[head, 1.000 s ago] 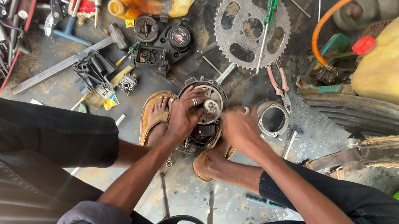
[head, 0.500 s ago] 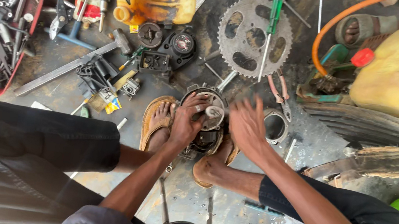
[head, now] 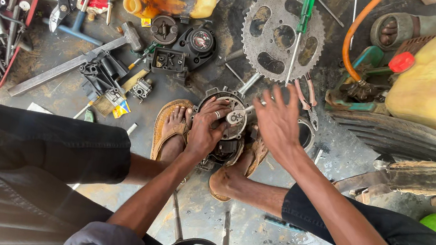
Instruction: The person sits on the floor and works on a small engine block. They use a screwdriver to adjust internal components, then use a wrench to tighten a bolt. They also use pliers to manipulate a part of the engine.
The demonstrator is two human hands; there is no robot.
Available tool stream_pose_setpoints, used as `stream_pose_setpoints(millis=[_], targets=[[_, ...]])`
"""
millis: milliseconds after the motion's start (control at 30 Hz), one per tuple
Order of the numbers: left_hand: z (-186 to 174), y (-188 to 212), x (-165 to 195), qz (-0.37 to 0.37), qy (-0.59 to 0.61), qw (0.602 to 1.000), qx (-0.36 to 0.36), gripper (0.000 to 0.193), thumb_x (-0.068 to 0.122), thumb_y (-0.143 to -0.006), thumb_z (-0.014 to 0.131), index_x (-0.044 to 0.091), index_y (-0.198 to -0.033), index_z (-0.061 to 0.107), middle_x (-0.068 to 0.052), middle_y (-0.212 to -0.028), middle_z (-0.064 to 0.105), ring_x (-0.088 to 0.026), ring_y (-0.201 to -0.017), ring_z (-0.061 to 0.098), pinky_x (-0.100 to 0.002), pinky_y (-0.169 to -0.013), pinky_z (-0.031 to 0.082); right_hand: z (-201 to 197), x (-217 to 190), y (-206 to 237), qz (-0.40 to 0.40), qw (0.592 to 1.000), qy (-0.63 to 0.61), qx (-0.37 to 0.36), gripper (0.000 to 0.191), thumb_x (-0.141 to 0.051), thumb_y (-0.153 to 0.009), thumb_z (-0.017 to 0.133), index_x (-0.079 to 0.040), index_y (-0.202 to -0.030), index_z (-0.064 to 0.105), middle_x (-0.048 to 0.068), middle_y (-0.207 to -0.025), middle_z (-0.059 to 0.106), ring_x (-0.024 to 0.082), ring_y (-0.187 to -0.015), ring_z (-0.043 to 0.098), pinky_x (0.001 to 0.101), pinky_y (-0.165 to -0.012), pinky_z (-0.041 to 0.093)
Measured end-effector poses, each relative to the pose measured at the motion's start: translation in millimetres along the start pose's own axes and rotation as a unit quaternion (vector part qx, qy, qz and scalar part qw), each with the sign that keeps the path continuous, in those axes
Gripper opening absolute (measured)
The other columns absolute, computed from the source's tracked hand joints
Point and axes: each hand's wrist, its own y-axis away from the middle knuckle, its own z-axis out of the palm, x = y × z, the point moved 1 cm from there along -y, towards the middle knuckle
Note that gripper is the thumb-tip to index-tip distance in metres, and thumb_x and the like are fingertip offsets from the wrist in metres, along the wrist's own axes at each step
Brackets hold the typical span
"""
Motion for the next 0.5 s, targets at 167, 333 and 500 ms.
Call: stream_pose_setpoints(millis=[167, 333, 500], targets=[[1, 1, -2, -0.003, 0.01, 1.0, 0.004, 0.036, -0.002, -0.073, 0.075, -0.003, -0.109, 0.073, -0.018, -0.117, 0.072, -0.033, -0.125, 0.063, -0.049, -0.123, 0.035, 12, -24, 17, 0.127, 0.938, -0.137, -0.293, 0.026, -0.003, -0.08, 0.065, -0.002, -0.104, 0.075, 0.017, -0.092, 0.073, 0.026, -0.083, 0.071, 0.0507, -0.085, 0.053], [2, 1, -5, 0.002, 0.006, 1.0, 0.013, 0.034, -0.003, -0.075, 0.073, -0.001, -0.109, 0.075, -0.017, -0.117, 0.073, -0.032, -0.125, 0.064, -0.048, -0.122, 0.035, 13, -78, 40, 0.205, 0.761, -0.52, -0.328, 0.037, -0.032, -0.097, 0.067, 0.001, -0.083, 0.078, 0.01, -0.064, 0.072, 0.015, -0.054, 0.067, 0.0364, -0.054, 0.051], [1, 1, -4, 0.011, 0.018, 1.0, 0.008, 0.038, -0.004, -0.072, 0.072, -0.003, -0.11, 0.073, -0.017, -0.117, 0.073, -0.033, -0.126, 0.063, -0.049, -0.123, 0.035, -1, -26, 23, 0.193, 0.847, -0.299, -0.395, 0.017, -0.024, -0.083, 0.077, -0.009, -0.088, 0.077, 0.007, -0.07, 0.069, 0.022, -0.067, 0.067, 0.0487, -0.074, 0.048]])
